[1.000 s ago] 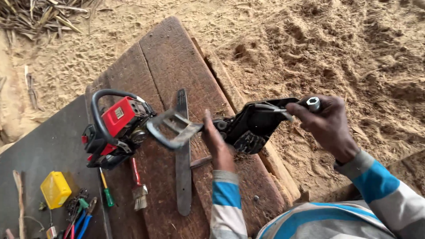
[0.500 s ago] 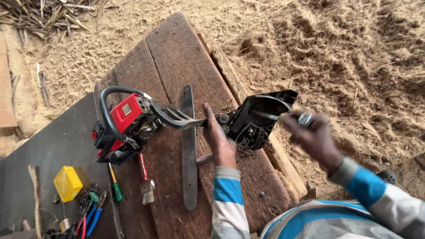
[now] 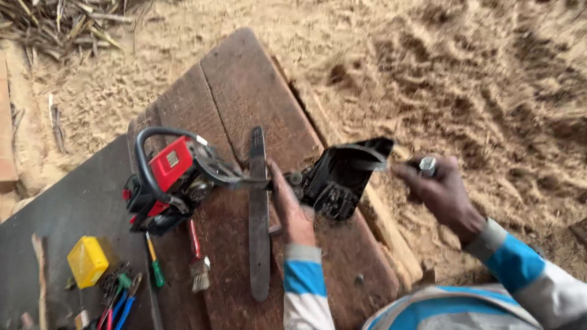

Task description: The person uses a T-handle wrench to loosen and tighten bolts on a chainsaw bar assembly. They repeatedly remove and reattach the bar and chain guard, adjusting the chain tensioner and inspecting the internal mechanism on a wooden workbench.

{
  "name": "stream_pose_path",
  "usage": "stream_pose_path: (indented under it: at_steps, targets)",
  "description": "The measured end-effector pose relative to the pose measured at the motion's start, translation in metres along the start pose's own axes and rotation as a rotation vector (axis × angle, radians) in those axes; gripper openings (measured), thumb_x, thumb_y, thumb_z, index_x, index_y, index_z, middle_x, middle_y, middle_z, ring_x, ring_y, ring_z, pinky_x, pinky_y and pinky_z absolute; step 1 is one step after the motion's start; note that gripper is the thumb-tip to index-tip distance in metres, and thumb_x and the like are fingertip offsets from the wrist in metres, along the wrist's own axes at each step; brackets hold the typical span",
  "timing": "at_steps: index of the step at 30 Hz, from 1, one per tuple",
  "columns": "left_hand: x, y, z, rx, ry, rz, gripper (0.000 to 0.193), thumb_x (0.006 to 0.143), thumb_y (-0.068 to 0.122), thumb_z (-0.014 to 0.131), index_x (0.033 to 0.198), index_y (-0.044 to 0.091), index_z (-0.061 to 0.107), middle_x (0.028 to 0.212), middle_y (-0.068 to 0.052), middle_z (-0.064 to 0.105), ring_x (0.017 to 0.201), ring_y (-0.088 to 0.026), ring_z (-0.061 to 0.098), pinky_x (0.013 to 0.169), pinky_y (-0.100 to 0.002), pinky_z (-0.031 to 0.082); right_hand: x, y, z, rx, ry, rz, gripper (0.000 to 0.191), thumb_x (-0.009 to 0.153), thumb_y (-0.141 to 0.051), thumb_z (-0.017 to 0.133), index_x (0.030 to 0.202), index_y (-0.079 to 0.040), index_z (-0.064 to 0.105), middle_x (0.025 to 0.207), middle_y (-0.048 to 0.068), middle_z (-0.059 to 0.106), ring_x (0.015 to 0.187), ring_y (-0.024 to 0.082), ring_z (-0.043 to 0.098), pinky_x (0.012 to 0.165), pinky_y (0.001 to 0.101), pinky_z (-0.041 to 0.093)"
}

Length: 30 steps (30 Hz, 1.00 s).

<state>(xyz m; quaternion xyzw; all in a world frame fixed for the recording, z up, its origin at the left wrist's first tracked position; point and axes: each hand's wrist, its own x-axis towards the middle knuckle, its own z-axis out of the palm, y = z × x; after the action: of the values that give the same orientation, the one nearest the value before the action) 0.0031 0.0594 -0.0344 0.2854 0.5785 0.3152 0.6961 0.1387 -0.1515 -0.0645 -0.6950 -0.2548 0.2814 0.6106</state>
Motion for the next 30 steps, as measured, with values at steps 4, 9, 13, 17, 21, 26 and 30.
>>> stream_pose_path:
  at_steps: [4, 9, 13, 17, 21, 26, 30]
  targets:
    - [-0.004, 0.001, -0.003, 0.256, 0.002, 0.016, 0.098, 0.081, 0.081, 0.047, 0.153, 0.017, 0.035, 0.156, -0.016, 0.036, 0.145, -0.039, 0.035, 0.112, -0.063, 0.039, 0.003, -0.007, -0.001, -0.097, 0.061, -0.036, 0.022, 0.095, -0.025, 0.07, 0.097, -0.005, 0.076, 0.06, 0.004, 0.065, 0.043, 0.009, 0.058, 0.035, 0.0263, 0.047]
    - [0.015, -0.004, -0.003, -0.061, -0.134, -0.022, 0.1, 0.083, 0.077, 0.057, 0.147, 0.001, 0.043, 0.145, -0.026, 0.049, 0.132, -0.041, 0.054, 0.104, -0.059, 0.05, 0.0, -0.021, -0.004, -0.016, -0.094, -0.009, 0.024, 0.094, -0.024, 0.073, 0.086, -0.001, 0.076, 0.055, 0.002, 0.053, 0.043, 0.008, 0.048, 0.036, 0.0264, 0.038]
    - [0.022, -0.01, -0.006, 0.032, -0.046, 0.068, 0.082, 0.087, 0.076, 0.062, 0.118, 0.001, 0.063, 0.104, -0.011, 0.059, 0.097, -0.025, 0.062, 0.082, -0.043, 0.06, -0.002, -0.02, 0.001, 0.032, 0.084, 0.073, 0.019, 0.093, -0.023, 0.069, 0.09, -0.005, 0.072, 0.052, 0.001, 0.053, 0.041, 0.009, 0.048, 0.034, 0.0277, 0.04]
    - [0.021, -0.009, -0.008, -0.105, -0.115, 0.065, 0.069, 0.087, 0.072, 0.062, 0.097, 0.004, 0.057, 0.084, -0.008, 0.064, 0.086, -0.027, 0.069, 0.077, -0.044, 0.067, -0.002, -0.019, -0.005, 0.19, -0.242, 0.204, 0.028, 0.093, -0.022, 0.072, 0.081, 0.003, 0.07, 0.051, 0.0, 0.043, 0.039, 0.009, 0.038, 0.035, 0.027, 0.031]
    - [0.019, -0.008, -0.009, 0.007, -0.116, 0.305, 0.059, 0.088, 0.069, 0.061, 0.107, 0.014, 0.063, 0.095, -0.001, 0.062, 0.085, -0.016, 0.067, 0.075, -0.037, 0.061, -0.006, -0.02, -0.004, 0.146, 0.019, 0.137, 0.026, 0.095, -0.023, 0.069, 0.084, 0.0, 0.068, 0.052, 0.003, 0.053, 0.039, 0.011, 0.047, 0.034, 0.03, 0.038]
    - [0.021, -0.007, -0.007, -0.161, -0.122, 0.165, 0.058, 0.09, 0.066, 0.067, 0.087, 0.008, 0.059, 0.075, -0.006, 0.065, 0.065, -0.019, 0.067, 0.065, -0.038, 0.064, -0.01, -0.022, -0.004, 0.173, -0.156, 0.188, 0.024, 0.093, -0.022, 0.073, 0.081, -0.002, 0.066, 0.054, 0.001, 0.05, 0.042, 0.01, 0.048, 0.036, 0.0291, 0.038]
    - [0.019, -0.011, -0.007, -0.2, -0.125, 0.256, 0.044, 0.086, 0.054, 0.07, 0.087, 0.011, 0.063, 0.075, -0.007, 0.069, 0.065, -0.019, 0.069, 0.065, -0.036, 0.062, -0.01, -0.02, -0.007, 0.205, -0.03, 0.225, 0.021, 0.093, -0.023, 0.072, 0.086, -0.003, 0.069, 0.057, 0.002, 0.049, 0.043, 0.01, 0.043, 0.037, 0.0283, 0.036]
